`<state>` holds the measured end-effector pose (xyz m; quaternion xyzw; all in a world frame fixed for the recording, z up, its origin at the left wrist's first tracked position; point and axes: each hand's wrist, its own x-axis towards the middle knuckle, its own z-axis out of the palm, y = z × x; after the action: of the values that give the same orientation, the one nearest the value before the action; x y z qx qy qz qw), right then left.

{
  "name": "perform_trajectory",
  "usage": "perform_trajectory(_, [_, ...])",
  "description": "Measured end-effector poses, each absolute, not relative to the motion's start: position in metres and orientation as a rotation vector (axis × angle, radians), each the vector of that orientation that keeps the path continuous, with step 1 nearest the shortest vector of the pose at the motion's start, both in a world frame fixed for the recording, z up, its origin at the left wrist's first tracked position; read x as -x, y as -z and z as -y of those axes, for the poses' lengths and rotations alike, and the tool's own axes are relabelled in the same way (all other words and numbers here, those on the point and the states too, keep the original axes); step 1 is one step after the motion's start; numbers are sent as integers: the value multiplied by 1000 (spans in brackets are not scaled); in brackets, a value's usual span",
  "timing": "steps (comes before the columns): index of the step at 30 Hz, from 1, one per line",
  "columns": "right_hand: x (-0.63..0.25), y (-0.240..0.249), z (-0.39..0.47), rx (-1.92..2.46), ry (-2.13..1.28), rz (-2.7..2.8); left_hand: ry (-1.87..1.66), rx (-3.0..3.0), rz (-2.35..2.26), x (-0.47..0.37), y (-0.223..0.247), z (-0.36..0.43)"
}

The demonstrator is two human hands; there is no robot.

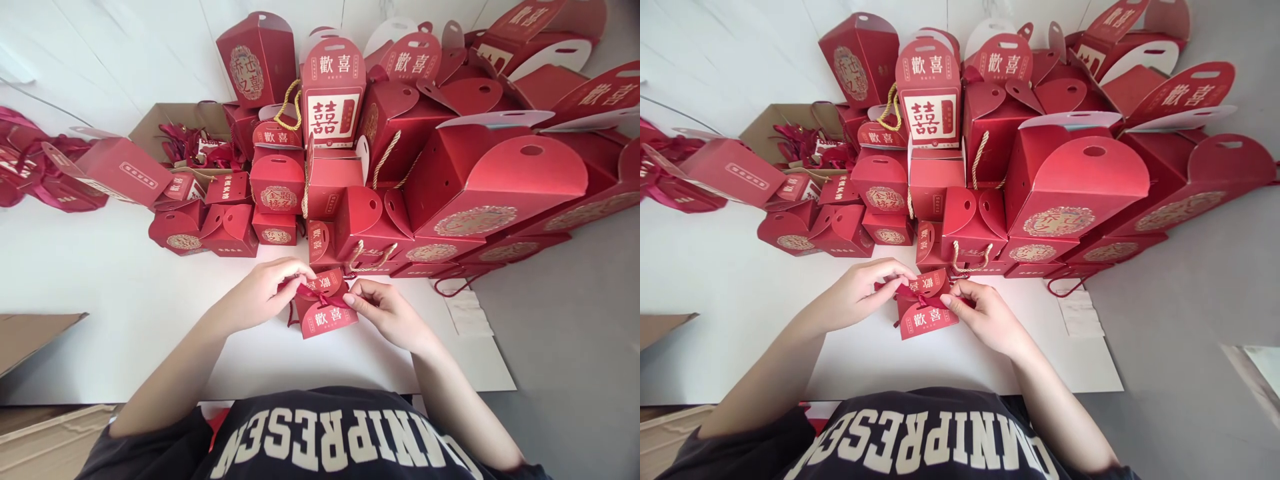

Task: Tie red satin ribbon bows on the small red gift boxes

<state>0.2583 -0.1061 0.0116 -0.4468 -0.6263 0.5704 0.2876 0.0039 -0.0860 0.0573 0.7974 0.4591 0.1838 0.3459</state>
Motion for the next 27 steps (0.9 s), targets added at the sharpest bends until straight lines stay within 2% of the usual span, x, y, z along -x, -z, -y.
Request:
perform_trajectory(7, [-257, -10, 108, 1206, -1515, 1673, -441, -1785, -1347, -6, -56, 101])
perform_trajectory(18, [-256, -10, 109, 1211, -1521, 1644, -433, -1629, -1323, -9, -53, 101])
perform_trajectory(27, [-255, -9, 109, 1209, -1538, 1629, -447, -1691, -1261, -9, -49, 104])
